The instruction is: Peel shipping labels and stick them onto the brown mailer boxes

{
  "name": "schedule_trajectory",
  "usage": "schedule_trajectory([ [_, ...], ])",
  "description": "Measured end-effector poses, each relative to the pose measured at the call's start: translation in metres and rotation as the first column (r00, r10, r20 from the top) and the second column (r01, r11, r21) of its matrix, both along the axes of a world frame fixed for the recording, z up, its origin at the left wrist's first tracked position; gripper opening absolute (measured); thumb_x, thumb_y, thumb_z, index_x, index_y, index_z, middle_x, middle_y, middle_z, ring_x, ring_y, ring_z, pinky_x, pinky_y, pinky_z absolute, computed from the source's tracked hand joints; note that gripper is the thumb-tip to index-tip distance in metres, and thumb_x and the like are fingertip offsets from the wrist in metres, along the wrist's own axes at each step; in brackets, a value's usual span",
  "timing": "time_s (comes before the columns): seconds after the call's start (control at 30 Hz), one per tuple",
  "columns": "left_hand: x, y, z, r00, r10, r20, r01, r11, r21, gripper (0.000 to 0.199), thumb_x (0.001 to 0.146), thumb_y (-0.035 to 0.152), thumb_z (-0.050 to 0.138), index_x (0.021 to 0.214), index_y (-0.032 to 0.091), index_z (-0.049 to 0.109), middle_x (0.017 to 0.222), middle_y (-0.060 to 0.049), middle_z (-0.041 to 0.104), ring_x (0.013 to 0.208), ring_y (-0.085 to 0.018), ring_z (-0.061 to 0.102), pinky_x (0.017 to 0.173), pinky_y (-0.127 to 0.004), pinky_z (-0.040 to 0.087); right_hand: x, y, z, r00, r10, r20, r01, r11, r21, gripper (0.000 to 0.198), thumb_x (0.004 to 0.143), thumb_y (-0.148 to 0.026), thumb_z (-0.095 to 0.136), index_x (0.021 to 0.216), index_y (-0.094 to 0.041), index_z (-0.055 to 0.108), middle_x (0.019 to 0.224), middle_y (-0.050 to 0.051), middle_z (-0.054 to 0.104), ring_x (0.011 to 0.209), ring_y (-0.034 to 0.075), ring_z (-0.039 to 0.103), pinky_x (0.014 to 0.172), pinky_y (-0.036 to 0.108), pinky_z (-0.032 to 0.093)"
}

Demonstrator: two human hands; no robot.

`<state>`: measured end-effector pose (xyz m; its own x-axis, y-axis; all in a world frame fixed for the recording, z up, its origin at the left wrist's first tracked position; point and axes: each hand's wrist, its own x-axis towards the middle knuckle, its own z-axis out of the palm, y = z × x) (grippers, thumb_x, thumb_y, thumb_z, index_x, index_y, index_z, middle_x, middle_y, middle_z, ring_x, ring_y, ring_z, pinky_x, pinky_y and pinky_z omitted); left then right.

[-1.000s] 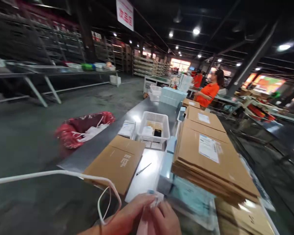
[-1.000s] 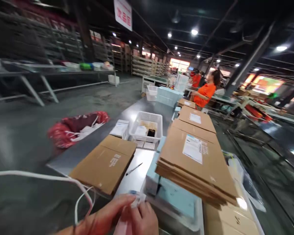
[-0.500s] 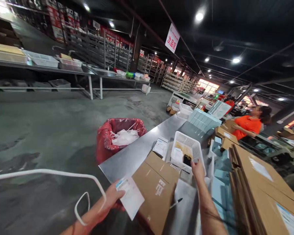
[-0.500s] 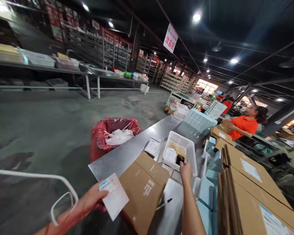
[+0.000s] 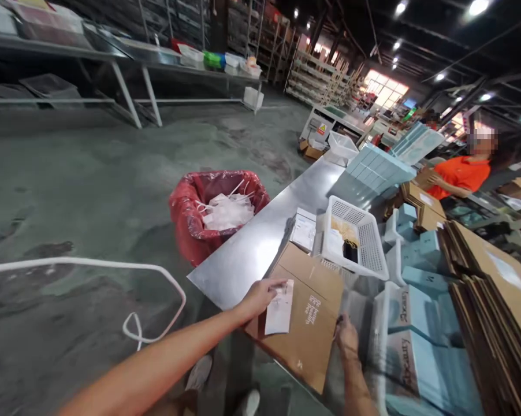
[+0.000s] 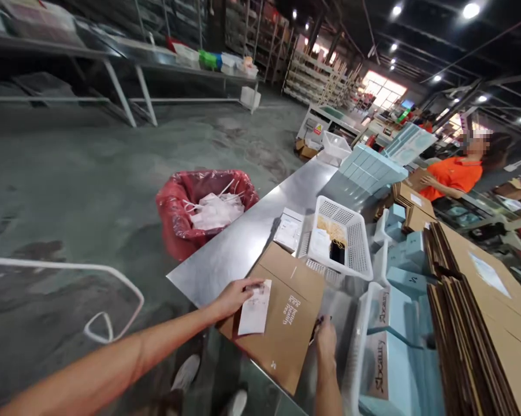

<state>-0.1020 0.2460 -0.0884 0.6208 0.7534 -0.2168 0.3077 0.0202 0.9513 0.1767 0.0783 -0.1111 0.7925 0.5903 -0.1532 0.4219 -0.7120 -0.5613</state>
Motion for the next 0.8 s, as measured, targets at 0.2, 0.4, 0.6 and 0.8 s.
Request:
schedule_trajectory([
  [0.2, 0.035, 0.017, -0.011, 0.986, -0.094, -0.138, 0.120, 0.975, 0.188, 0.052, 0.085, 0.006, 0.045, 0.129, 0.021, 0.068, 0.130, -0.009, 0.068, 0.113, -0.025, 0.064, 0.094, -0.031, 0.049, 0.017, -0.011, 0.043, 0.974, -0.130, 0.185, 0.100, 0.982, 0.161, 0.056, 0.076, -0.036, 0.039, 0.123, -0.011, 0.054, 0.114, 0.022, 0.055, 0.125, 0.040, 0.049, 0.109, 0.049, 0.036],
  [0.4, 0.039, 0.015, -0.020, 0.938, -0.091, -0.334, 0.226, 0.892, 0.391, 0.036, 0.095, 0.016, 0.044, 0.108, 0.015, 0.077, 0.105, -0.015, 0.070, 0.097, -0.031, 0.062, 0.081, -0.038, 0.048, -0.079, 0.019, 0.048, 0.949, 0.197, -0.247, -0.066, 0.888, 0.455, 0.036, 0.084, -0.059, 0.057, 0.092, -0.024, 0.058, 0.072, -0.001, 0.058, 0.069, 0.019, 0.054, 0.067, 0.031, 0.046],
  [0.6, 0.023, 0.013, -0.025, 0.909, -0.134, -0.396, 0.351, 0.757, 0.551, 0.037, 0.094, 0.018, 0.055, 0.128, 0.025, 0.067, 0.111, -0.010, 0.068, 0.107, -0.030, 0.054, 0.093, -0.042, 0.042, -0.135, 0.037, 0.006, 0.890, 0.399, -0.221, -0.273, 0.854, 0.442, 0.042, 0.094, -0.049, 0.050, 0.125, -0.025, 0.065, 0.096, 0.003, 0.071, 0.088, 0.023, 0.066, 0.080, 0.034, 0.050],
  [0.8, 0.022, 0.010, -0.035, 0.916, -0.100, -0.388, 0.333, 0.730, 0.597, 0.035, 0.095, 0.018, 0.054, 0.127, 0.028, 0.067, 0.107, -0.007, 0.067, 0.105, -0.028, 0.052, 0.093, -0.043, 0.042, -0.114, 0.042, -0.003, 0.772, 0.622, 0.131, -0.608, 0.662, 0.438, 0.023, 0.093, -0.033, 0.053, 0.101, -0.024, 0.074, 0.094, 0.005, 0.077, 0.082, 0.022, 0.072, 0.077, 0.033, 0.056],
])
